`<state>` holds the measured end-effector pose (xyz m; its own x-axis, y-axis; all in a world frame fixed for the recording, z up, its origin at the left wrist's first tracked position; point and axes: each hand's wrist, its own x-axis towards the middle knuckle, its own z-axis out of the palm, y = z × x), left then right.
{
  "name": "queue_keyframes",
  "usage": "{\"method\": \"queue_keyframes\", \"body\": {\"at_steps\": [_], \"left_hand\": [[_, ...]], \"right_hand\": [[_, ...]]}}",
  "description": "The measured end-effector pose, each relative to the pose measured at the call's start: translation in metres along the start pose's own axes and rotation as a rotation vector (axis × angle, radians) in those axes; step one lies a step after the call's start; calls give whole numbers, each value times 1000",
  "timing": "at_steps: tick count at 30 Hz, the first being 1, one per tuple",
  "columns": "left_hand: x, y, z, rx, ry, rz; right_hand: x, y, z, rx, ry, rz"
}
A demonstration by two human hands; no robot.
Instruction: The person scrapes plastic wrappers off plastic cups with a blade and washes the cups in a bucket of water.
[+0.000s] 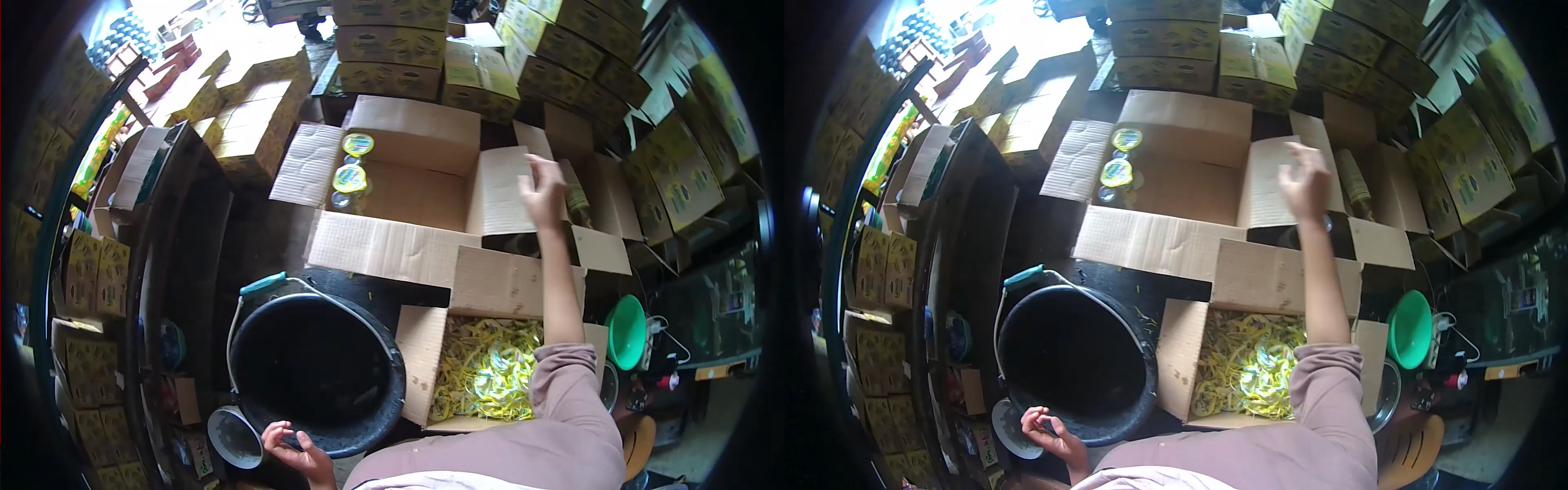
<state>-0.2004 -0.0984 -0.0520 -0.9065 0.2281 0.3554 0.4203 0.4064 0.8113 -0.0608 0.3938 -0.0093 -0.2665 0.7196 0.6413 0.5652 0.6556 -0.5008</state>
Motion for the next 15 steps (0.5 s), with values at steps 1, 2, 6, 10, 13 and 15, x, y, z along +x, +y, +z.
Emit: {"method": "queue_keyframes", "body": {"at_steps": [1,2,6,10,13,15], "left_hand": [[-1,-1,-2,-12,-39,24],[0,1,-2,-25,-32,20],[-1,8,0,-31,-2,-14],[-1,6,2,-50,51,-25],[-2,4,3,-29,89,-15],[-2,5,2,-29,94,-40]], "right_hand": [[1,-14,33,56,-105,-88],[-1,-16,71,127,-240,-194],[-13,-77,180,-191,-752,-456],[-24,-103,251,-223,-828,-496],[-39,-94,272,-160,-808,-385],[-50,-83,275,-84,-673,-307]]}}
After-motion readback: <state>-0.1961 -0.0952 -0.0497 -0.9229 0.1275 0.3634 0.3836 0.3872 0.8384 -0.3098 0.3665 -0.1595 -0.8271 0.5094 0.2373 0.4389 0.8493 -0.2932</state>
